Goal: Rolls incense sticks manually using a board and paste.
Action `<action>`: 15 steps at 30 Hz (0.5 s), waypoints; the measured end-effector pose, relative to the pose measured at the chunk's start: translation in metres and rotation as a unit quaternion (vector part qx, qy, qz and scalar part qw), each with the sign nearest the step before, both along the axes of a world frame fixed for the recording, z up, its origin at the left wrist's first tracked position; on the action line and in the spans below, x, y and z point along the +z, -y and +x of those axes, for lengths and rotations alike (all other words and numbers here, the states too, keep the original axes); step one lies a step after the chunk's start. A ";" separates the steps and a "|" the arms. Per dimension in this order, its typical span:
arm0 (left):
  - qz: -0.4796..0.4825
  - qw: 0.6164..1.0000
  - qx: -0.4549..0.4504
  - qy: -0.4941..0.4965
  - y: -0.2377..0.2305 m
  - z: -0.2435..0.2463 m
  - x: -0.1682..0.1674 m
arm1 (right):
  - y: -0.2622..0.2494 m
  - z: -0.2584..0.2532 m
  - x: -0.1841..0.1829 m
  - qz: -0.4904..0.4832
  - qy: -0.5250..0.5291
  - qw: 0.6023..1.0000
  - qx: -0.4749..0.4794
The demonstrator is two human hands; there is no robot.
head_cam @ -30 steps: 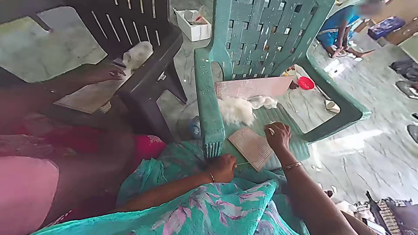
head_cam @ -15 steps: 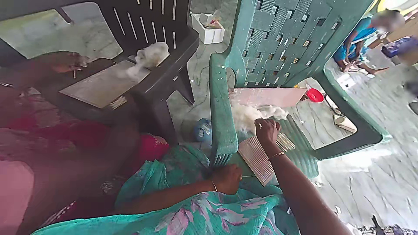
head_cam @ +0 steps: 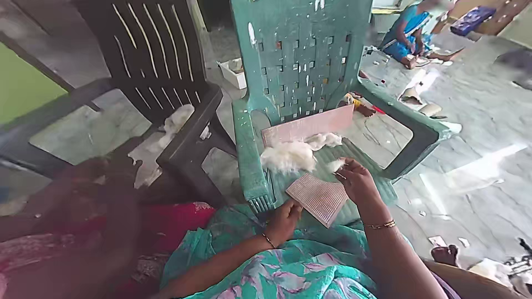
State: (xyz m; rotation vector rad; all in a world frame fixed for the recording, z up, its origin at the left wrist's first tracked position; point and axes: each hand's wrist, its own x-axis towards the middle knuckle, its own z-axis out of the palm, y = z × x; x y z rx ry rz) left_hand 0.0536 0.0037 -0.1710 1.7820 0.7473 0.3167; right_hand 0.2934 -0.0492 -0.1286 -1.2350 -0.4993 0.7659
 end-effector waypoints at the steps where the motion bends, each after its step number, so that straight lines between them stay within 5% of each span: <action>1: -0.002 0.998 0.034 0.044 0.000 0.006 0.004 | 0.006 -0.003 0.000 0.011 0.004 1.000 0.017; 4: -0.022 0.986 0.100 0.132 -0.004 0.024 0.027 | 0.019 -0.014 -0.006 0.036 0.029 0.996 0.079; 9: -0.047 0.984 0.098 0.139 -0.008 0.052 0.053 | 0.028 -0.028 -0.009 0.048 0.087 0.987 0.126; 15: -0.066 0.980 0.117 0.148 -0.003 0.079 0.053 | 0.028 -0.020 -0.012 0.035 0.051 0.997 0.043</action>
